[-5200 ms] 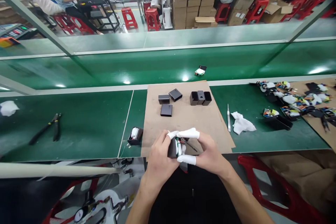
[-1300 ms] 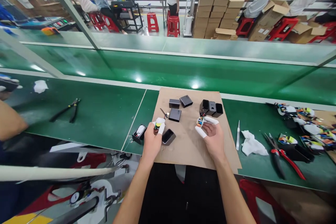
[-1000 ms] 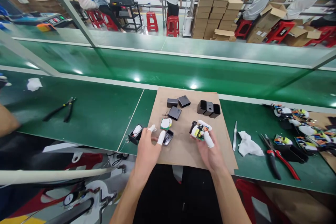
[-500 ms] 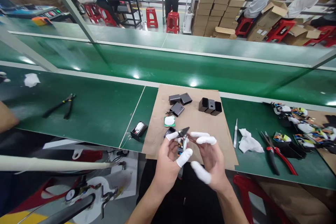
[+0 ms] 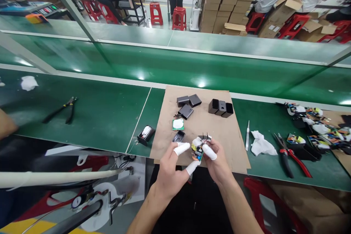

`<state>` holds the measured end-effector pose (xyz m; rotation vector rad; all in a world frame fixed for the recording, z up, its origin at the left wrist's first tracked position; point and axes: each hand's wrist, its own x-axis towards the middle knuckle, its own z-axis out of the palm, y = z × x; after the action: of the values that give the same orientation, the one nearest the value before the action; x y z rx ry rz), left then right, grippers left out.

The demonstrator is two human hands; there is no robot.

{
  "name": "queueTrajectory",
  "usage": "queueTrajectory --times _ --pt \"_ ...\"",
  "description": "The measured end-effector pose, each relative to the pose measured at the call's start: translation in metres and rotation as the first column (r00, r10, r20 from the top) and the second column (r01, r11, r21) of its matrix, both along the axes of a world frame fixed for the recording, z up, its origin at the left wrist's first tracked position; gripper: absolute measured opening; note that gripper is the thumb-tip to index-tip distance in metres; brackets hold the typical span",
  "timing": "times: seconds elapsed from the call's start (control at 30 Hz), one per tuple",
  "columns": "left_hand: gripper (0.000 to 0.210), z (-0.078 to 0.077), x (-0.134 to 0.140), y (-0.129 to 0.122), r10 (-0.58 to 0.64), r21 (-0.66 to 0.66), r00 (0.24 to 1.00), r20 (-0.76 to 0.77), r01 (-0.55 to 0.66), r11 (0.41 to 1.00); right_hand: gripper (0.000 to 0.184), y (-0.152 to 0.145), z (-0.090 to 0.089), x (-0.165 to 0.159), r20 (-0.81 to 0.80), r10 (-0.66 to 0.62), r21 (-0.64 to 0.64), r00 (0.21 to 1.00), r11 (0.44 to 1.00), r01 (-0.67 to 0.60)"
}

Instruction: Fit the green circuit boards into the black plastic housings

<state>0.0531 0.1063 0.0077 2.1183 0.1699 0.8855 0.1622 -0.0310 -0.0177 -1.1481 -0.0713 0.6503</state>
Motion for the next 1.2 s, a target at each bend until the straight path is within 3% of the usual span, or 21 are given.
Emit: queueTrajectory --times 0.2,0.4,0.6,0.77,0.83,0.93,1.07,1.13,1.2 --pt "0.037 -0.003 0.008 -0.011 -0.010 0.024 0.990 0.141 0.007 1.000 0.039 0.004 0.008 -0.002 -0.008 0.033 -0.007 0.999 0.999 -0.033" --pt "0.033 -0.003 0.012 -0.015 0.043 -0.222 0.993 0.108 -0.018 0.975 0.041 -0.002 0.016 0.001 0.002 0.010 0.012 1.000 1.000 -0.010" --pt "0.050 -0.004 0.004 -0.004 -0.037 -0.003 0.985 0.171 0.038 0.999 0.047 -0.009 0.017 -0.001 0.003 0.035 0.006 0.999 0.999 -0.035" --pt "0.061 -0.012 0.000 0.028 0.154 0.093 0.988 0.002 -0.153 0.984 0.061 -0.022 0.008 0.010 0.200 -0.034 -0.067 0.979 0.997 0.048" --pt "0.059 -0.022 0.002 0.038 0.170 0.036 0.975 -0.143 -0.167 0.985 0.064 -0.024 0.003 0.020 0.346 -0.052 -0.186 0.937 0.975 0.123" --pt "0.055 -0.037 0.009 0.043 0.098 -0.067 0.946 -0.309 -0.124 0.990 0.052 -0.021 -0.008 0.033 0.580 -0.028 -0.380 0.814 0.874 0.301" --pt "0.061 -0.043 0.016 0.043 0.046 -0.094 0.918 -0.395 -0.090 0.992 0.042 -0.017 -0.022 0.040 0.697 0.039 -0.490 0.716 0.754 0.437" --pt "0.068 -0.040 0.018 0.045 -0.007 -0.104 0.904 -0.428 -0.041 0.994 0.045 -0.019 -0.023 0.039 0.711 0.053 -0.504 0.702 0.734 0.455" --pt "0.068 -0.036 0.018 0.049 -0.092 -0.121 0.890 -0.447 0.042 0.992 0.046 -0.024 -0.019 0.040 0.709 0.120 -0.513 0.695 0.764 0.391"
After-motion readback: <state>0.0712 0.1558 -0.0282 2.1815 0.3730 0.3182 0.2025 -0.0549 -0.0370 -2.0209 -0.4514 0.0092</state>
